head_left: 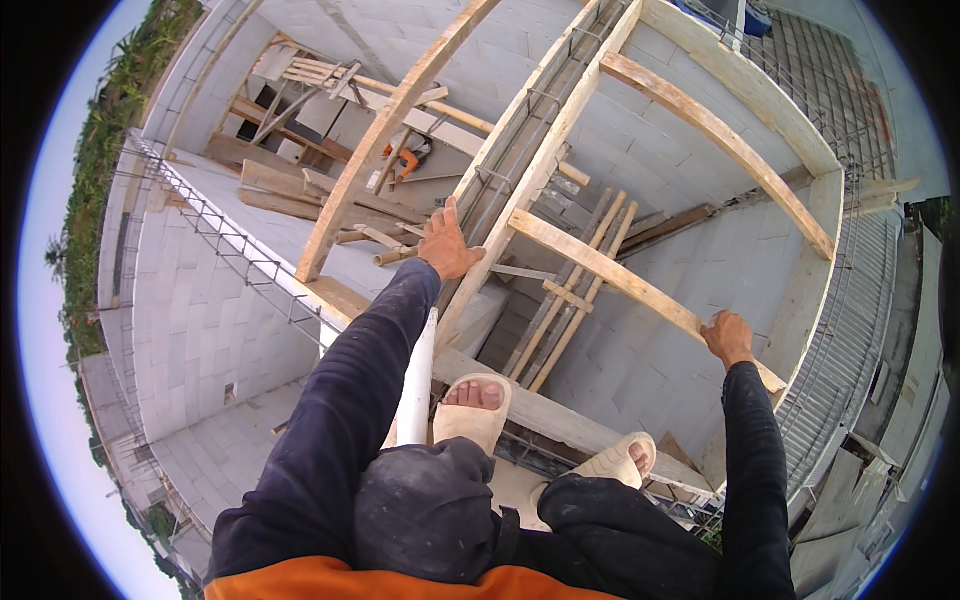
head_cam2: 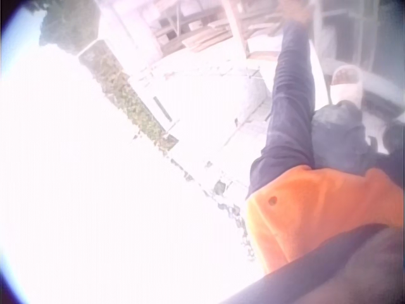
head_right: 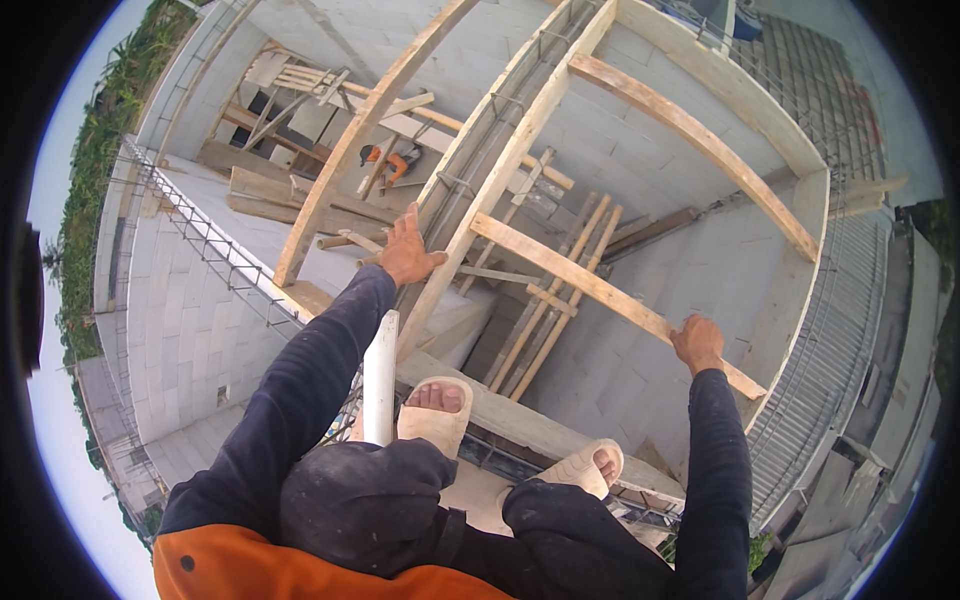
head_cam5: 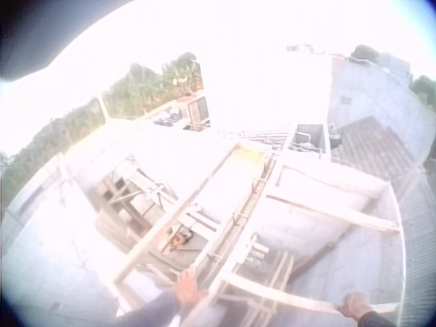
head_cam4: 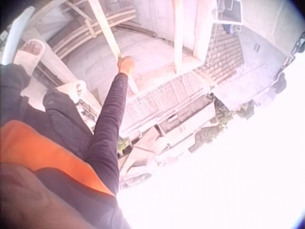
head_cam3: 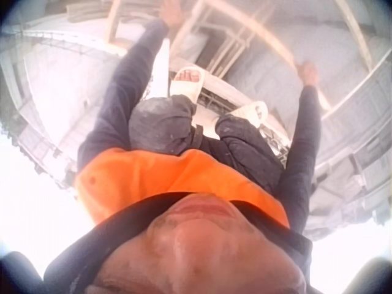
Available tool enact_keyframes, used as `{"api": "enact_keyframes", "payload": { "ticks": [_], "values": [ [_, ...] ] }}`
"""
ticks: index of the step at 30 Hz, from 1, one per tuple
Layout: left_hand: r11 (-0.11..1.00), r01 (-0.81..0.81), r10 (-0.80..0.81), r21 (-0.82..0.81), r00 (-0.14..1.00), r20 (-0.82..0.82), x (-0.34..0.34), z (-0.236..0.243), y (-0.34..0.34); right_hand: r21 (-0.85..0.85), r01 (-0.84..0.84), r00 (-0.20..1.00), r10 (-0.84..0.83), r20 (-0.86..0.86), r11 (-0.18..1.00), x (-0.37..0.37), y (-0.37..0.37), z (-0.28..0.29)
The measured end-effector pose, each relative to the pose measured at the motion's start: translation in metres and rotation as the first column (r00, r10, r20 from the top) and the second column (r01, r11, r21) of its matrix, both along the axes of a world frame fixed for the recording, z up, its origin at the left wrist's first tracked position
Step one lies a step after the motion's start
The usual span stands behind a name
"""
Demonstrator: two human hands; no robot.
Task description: The person positions a piece of plywood on a wooden support structure and hammers it into place using a hammer.
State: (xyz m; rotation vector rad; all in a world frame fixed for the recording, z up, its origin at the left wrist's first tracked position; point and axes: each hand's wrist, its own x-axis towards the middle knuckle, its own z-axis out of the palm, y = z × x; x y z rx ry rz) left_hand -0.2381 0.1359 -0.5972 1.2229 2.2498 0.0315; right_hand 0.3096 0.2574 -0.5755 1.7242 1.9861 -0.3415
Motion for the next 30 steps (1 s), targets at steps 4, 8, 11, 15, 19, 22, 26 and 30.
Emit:
{"api": "enact_keyframes", "payload": {
  "ticks": [4, 8, 11, 15, 19, 22, 26, 30],
  "values": [
    [1.000, 0.009, -0.009, 0.013, 1.000, 0.014, -0.001, -0.002, 0.001, 0.005, 0.002, 1.000, -0.003, 0.007, 1.000, 0.008, 0.001, -0.009],
    [1.000, 0.007, -0.008, 0.028, 1.000, 0.010, -0.003, -0.005, -0.001, -0.009, 0.003, 1.000, -0.003, 0.007, 1.000, 0.008, 0.000, -0.011],
    [1.000, 0.006, -0.006, 0.005, 1.000, 0.016, -0.002, -0.003, -0.001, -0.010, 0.015, 1.000, -0.015, -0.016, 1.000, 0.007, -0.001, -0.007],
    [1.000, 0.009, -0.009, -0.005, 1.000, 0.004, -0.003, -0.006, 0.000, -0.033, 0.041, 0.999, -0.042, -0.027, 0.999, 0.008, -0.001, -0.005],
    [1.000, 0.007, -0.007, 0.002, 1.000, 0.011, -0.002, -0.009, 0.001, 0.081, 0.038, 0.998, -0.034, -0.057, 0.996, 0.019, -0.007, -0.015],
    [1.000, 0.005, -0.005, 0.009, 1.000, 0.008, -0.003, -0.009, -0.001, 0.022, 0.057, 0.997, -0.055, -0.062, 0.998, 0.016, -0.006, -0.011],
    [1.000, 0.003, -0.003, -0.026, 1.000, 0.011, -0.001, -0.002, 0.002, 0.010, 0.075, 0.993, -0.074, -0.092, 0.997, 0.017, -0.007, -0.008],
    [0.999, -0.005, 0.005, -0.033, 1.000, 0.011, 0.000, -0.002, 0.003, 0.010, 0.095, 0.991, -0.094, -0.096, 0.995, 0.016, -0.006, -0.009]
  ]
}}
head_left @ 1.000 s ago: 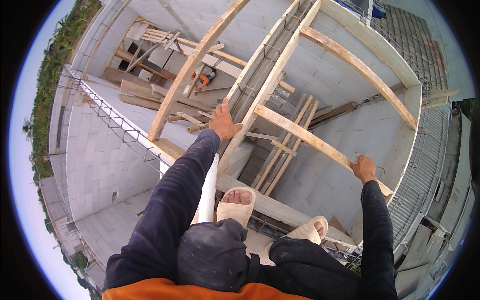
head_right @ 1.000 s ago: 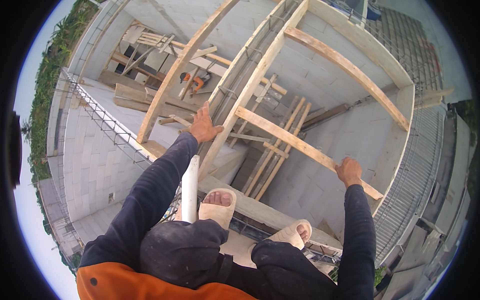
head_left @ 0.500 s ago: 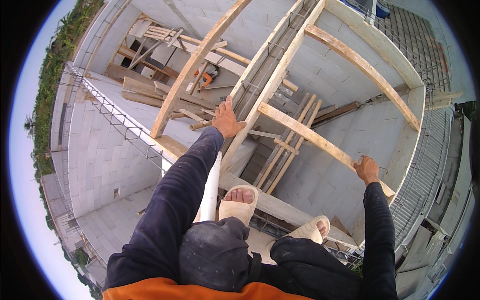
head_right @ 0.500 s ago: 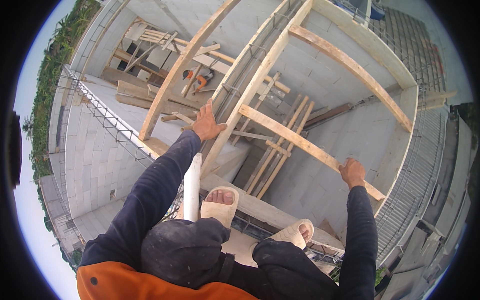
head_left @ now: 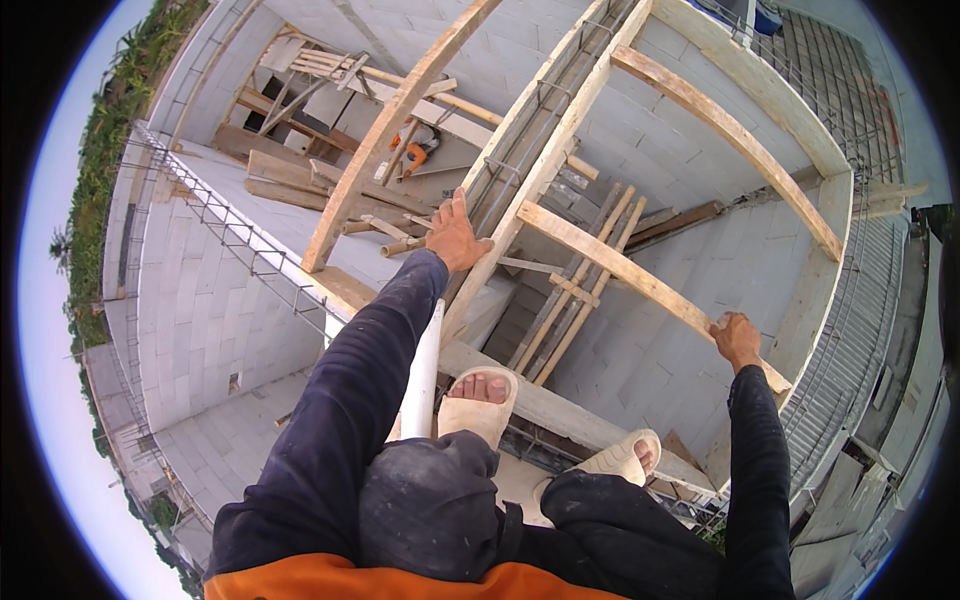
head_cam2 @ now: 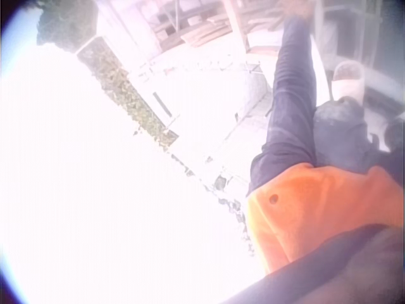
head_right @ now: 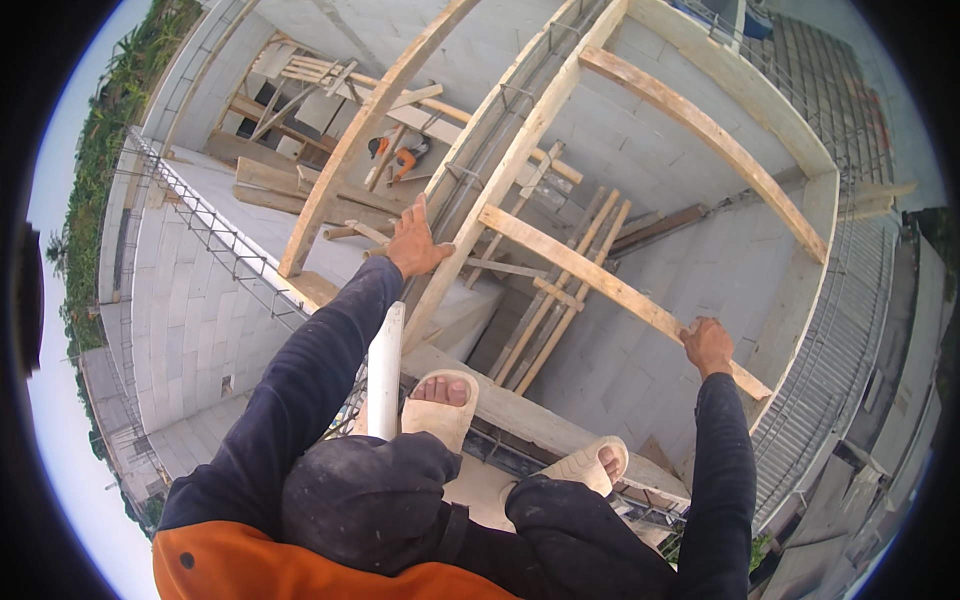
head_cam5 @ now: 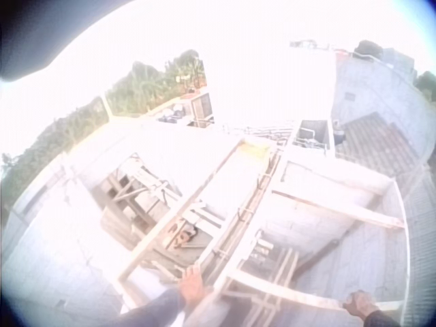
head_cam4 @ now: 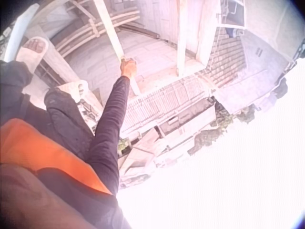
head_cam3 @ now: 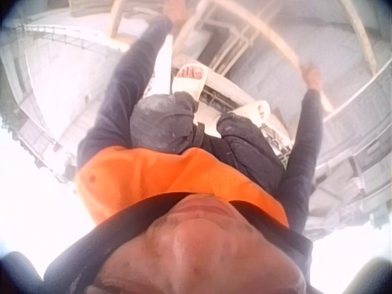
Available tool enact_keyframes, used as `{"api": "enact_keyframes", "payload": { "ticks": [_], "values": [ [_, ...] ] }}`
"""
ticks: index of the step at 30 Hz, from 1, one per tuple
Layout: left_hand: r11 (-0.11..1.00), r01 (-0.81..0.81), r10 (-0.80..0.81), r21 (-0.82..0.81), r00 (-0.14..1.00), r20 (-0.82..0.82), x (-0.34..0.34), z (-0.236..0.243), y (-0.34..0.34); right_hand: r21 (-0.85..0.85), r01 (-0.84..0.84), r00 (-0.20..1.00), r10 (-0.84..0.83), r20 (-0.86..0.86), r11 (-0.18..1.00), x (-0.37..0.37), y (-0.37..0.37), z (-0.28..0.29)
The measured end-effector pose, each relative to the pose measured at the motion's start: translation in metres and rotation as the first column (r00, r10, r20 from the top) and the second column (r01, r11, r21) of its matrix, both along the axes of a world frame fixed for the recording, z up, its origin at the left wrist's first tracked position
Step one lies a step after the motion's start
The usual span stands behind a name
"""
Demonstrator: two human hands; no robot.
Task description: The person positions a piece of plywood on a wooden support structure and hammers it into place using a hammer.
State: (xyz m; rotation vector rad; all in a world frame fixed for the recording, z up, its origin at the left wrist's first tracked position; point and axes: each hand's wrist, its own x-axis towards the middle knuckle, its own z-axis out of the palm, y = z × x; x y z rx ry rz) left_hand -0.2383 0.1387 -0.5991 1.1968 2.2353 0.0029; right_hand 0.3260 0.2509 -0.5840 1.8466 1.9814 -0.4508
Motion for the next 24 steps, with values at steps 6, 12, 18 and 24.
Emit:
{"api": "enact_keyframes", "payload": {
  "ticks": [6, 12, 18, 24],
  "values": [
    [1.000, 0.011, -0.011, 0.021, 1.000, -0.010, -0.0002, -0.0018, -0.0015, -0.004, -0.001, 1.000, 0.001, 0.027, 1.000, 0.0055, 0.0021, -0.0062],
    [0.998, 0.017, -0.017, 0.062, 1.000, 0.000, -0.0006, -0.0015, -0.0025, -0.001, 0.022, 0.999, -0.022, 0.024, 1.000, 0.0048, 0.0001, -0.0062],
    [0.997, 0.022, -0.022, 0.078, 1.000, -0.003, -0.0024, -0.0046, -0.0049, -0.025, 0.016, 1.000, -0.016, -0.003, 1.000, 0.0026, 0.0010, -0.0032],
    [0.997, 0.017, -0.017, 0.077, 1.000, -0.009, -0.0024, -0.0078, -0.0039, -0.028, 0.008, 1.000, -0.007, 0.011, 1.000, 0.0052, 0.0027, -0.0058]
  ]
}}
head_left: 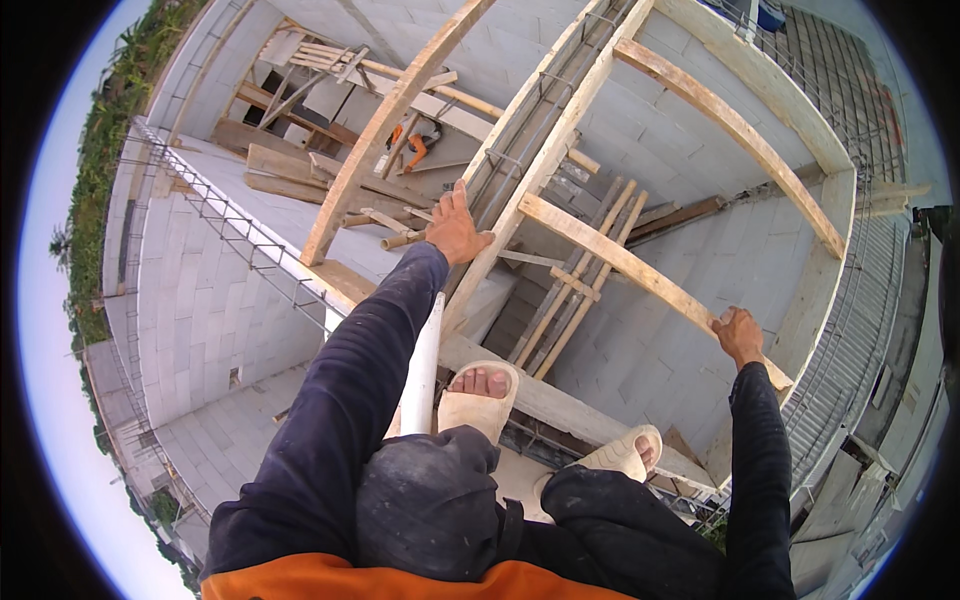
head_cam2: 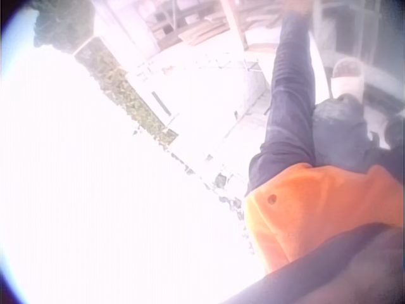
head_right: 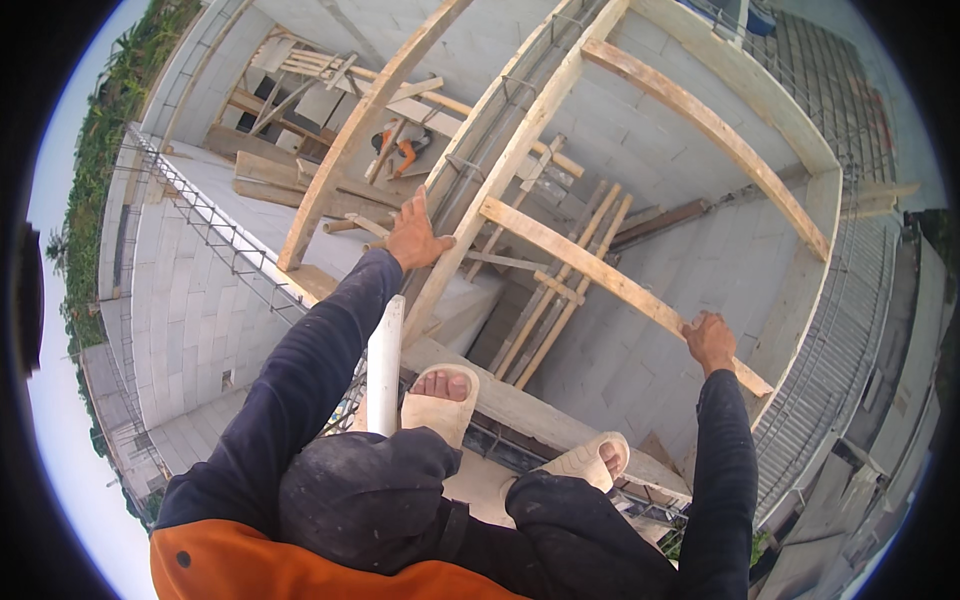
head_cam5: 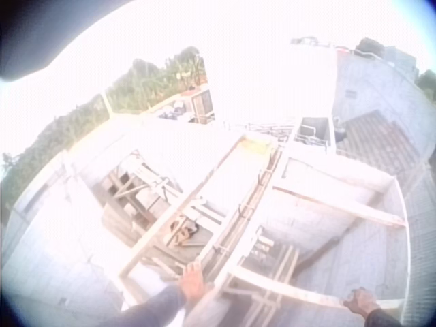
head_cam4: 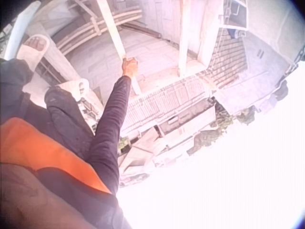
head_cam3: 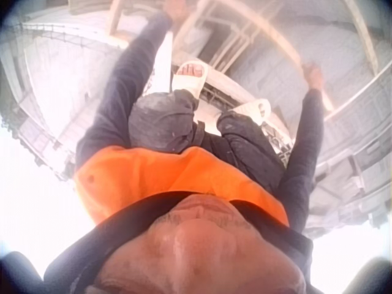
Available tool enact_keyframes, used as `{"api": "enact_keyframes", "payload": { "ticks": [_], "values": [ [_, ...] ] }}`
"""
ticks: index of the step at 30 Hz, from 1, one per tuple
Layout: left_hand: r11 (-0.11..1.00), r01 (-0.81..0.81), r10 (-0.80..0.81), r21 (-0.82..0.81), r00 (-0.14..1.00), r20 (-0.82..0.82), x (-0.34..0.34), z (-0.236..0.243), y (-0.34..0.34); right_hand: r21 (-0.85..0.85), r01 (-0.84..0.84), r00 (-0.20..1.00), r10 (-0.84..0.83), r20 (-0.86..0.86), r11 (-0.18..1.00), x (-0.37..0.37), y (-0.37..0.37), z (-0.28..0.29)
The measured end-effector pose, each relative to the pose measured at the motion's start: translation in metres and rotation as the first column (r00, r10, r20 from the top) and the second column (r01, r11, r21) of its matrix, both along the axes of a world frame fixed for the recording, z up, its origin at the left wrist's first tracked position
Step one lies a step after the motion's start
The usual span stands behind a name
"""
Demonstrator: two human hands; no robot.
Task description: The person positions a piece of plywood on a wooden support structure and hammers it into place using a hammer.
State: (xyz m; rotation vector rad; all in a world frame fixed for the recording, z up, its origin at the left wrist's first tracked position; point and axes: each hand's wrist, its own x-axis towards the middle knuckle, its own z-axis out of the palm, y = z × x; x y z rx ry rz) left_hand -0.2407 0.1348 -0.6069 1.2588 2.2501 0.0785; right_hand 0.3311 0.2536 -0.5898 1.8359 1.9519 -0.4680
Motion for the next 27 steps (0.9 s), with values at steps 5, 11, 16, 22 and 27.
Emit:
{"api": "enact_keyframes", "payload": {
  "ticks": [5, 11, 16, 22, 27],
  "values": [
    [1.000, -0.004, 0.004, -0.009, 1.000, -0.007, 0.002, -0.001, 0.003, -0.004, 0.019, 1.000, -0.019, 0.008, 1.000, -0.002, -0.001, 0.003],
    [1.000, 0.003, -0.003, -0.023, 1.000, -0.008, 0.000, 0.000, 0.001, -0.017, 0.030, 0.999, -0.030, 0.022, 0.999, -0.008, 0.001, 0.011],
    [1.000, 0.002, -0.002, -0.030, 1.000, -0.004, 0.000, 0.001, 0.002, -0.014, 0.048, 0.999, -0.048, 0.010, 0.999, -0.008, 0.000, 0.011],
    [1.000, 0.002, -0.002, -0.023, 1.000, 0.000, 0.000, 0.002, 0.001, -0.018, 0.047, 0.999, -0.046, 0.025, 0.999, -0.008, 0.002, 0.011],
    [1.000, 0.000, 0.000, -0.007, 1.000, 0.007, 0.001, 0.002, 0.000, -0.022, 0.043, 0.999, -0.043, 0.011, 0.999, -0.009, 0.002, 0.011]
  ]
}}
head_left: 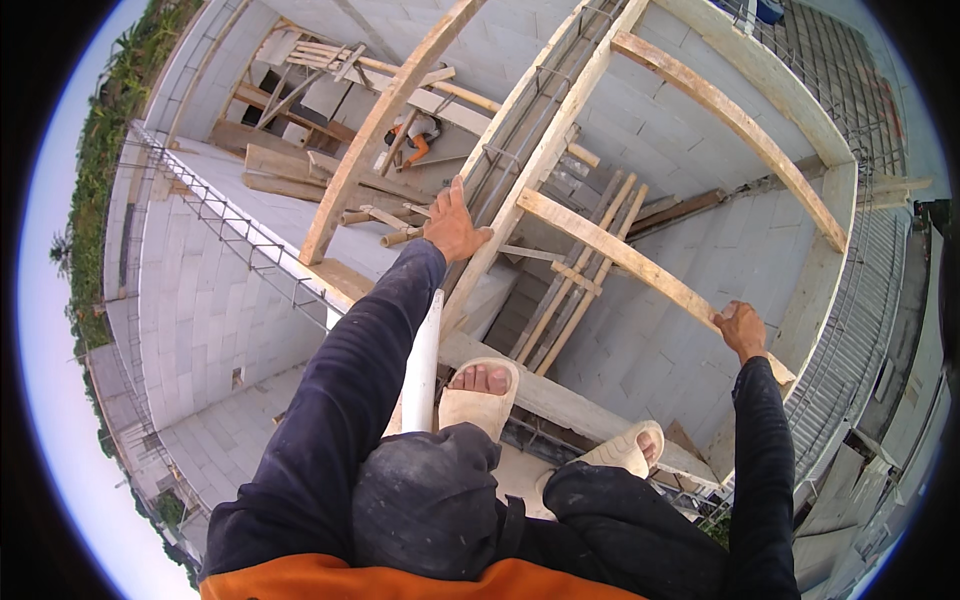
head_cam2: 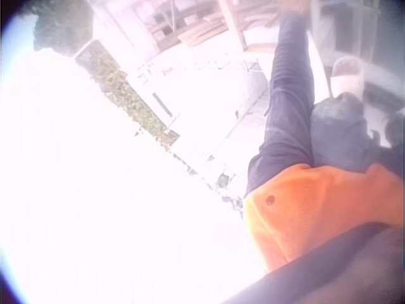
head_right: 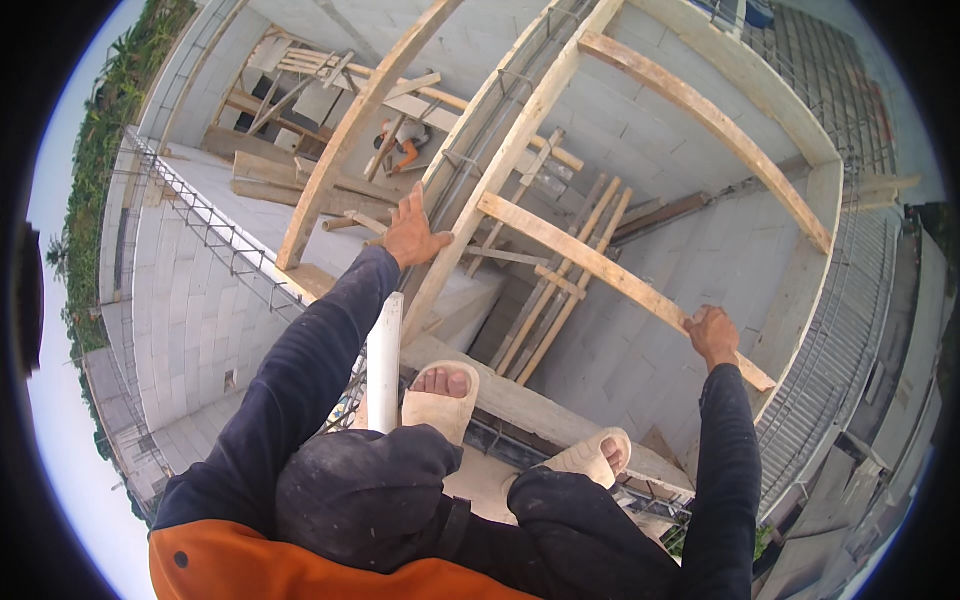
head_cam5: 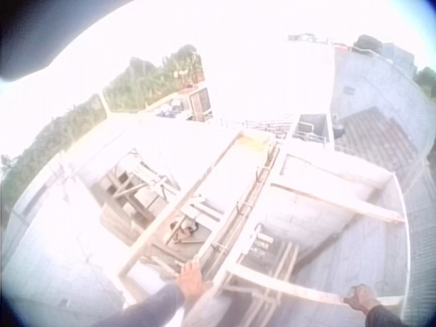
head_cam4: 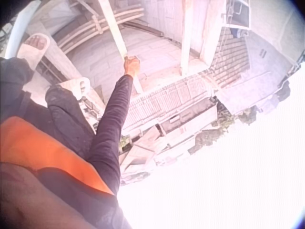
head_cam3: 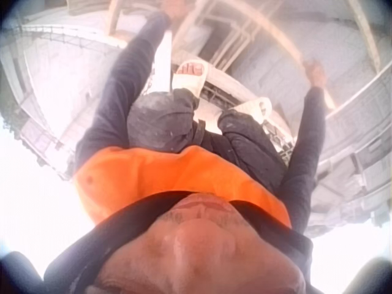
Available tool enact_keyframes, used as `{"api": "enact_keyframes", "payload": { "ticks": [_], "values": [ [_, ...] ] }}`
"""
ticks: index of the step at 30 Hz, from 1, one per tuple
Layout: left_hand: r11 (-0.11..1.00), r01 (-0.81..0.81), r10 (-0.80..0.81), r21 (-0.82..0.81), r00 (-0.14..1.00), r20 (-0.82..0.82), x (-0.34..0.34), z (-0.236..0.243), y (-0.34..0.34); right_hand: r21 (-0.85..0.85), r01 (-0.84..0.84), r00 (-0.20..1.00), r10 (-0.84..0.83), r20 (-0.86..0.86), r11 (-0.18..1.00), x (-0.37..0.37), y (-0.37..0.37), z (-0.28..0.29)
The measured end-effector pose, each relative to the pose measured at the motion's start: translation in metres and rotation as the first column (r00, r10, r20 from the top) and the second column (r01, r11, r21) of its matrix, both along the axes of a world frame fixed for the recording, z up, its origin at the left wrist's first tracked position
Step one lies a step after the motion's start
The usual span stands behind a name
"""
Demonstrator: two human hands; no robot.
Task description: The person positions a piece of plywood on a wooden support structure and hammers it into place using a hammer.
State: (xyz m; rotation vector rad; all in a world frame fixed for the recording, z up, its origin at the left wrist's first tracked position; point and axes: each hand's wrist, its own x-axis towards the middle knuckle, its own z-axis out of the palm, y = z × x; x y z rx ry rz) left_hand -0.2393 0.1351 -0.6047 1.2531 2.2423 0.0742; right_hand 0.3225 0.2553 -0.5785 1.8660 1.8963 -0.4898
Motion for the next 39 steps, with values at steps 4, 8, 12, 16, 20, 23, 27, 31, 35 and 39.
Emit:
{"api": "enact_keyframes", "payload": {
  "ticks": [4, 8, 12, 16, 20, 23, 27, 31, 35, 39],
  "values": [
    [1.000, 0.006, -0.006, -0.002, 1.000, -0.006, -0.002, -0.001, 0.001, -0.021, -0.001, 1.000, 0.001, 0.005, 1.000, 0.000, 0.001, 0.000],
    [1.000, 0.006, -0.006, 0.008, 1.000, -0.002, -0.002, -0.001, 0.001, 0.030, 0.002, 1.000, -0.002, -0.025, 1.000, 0.006, 0.000, -0.004],
    [1.000, 0.008, -0.008, -0.011, 1.000, -0.009, -0.002, -0.002, 0.001, 0.002, 0.005, 1.000, -0.005, -0.015, 1.000, 0.003, 0.001, -0.002],
    [1.000, 0.015, -0.015, -0.015, 1.000, -0.013, -0.002, -0.001, 0.002, -0.042, 0.006, 1.000, -0.006, 0.010, 0.999, 0.000, 0.004, 0.001],
    [1.000, 0.010, -0.010, -0.011, 1.000, -0.012, -0.002, -0.002, 0.001, -0.014, 0.003, 1.000, -0.003, -0.006, 1.000, 0.001, 0.002, 0.000],
    [1.000, 0.016, -0.016, 0.001, 1.000, -0.021, -0.003, -0.005, 0.000, 0.010, -0.003, 1.000, 0.003, -0.026, 1.000, 0.003, 0.001, 0.000],
    [1.000, 0.010, -0.010, 0.011, 1.000, -0.019, -0.002, -0.006, -0.001, -0.018, 0.012, 1.000, -0.012, -0.007, 1.000, 0.000, 0.003, 0.001],
    [1.000, 0.007, -0.007, -0.024, 1.000, -0.016, -0.001, -0.003, 0.001, 0.011, 0.005, 1.000, -0.005, -0.009, 1.000, 0.001, 0.002, 0.000],
    [1.000, 0.004, -0.005, -0.031, 1.000, -0.028, -0.001, -0.003, 0.001, -0.012, 0.012, 1.000, -0.012, -0.003, 1.000, -0.004, 0.003, 0.004],
    [1.000, 0.009, -0.009, -0.008, 1.000, -0.027, 0.000, -0.003, 0.001, 0.031, 0.012, 1.000, -0.011, -0.009, 0.999, 0.001, 0.002, 0.001]
  ]
}}
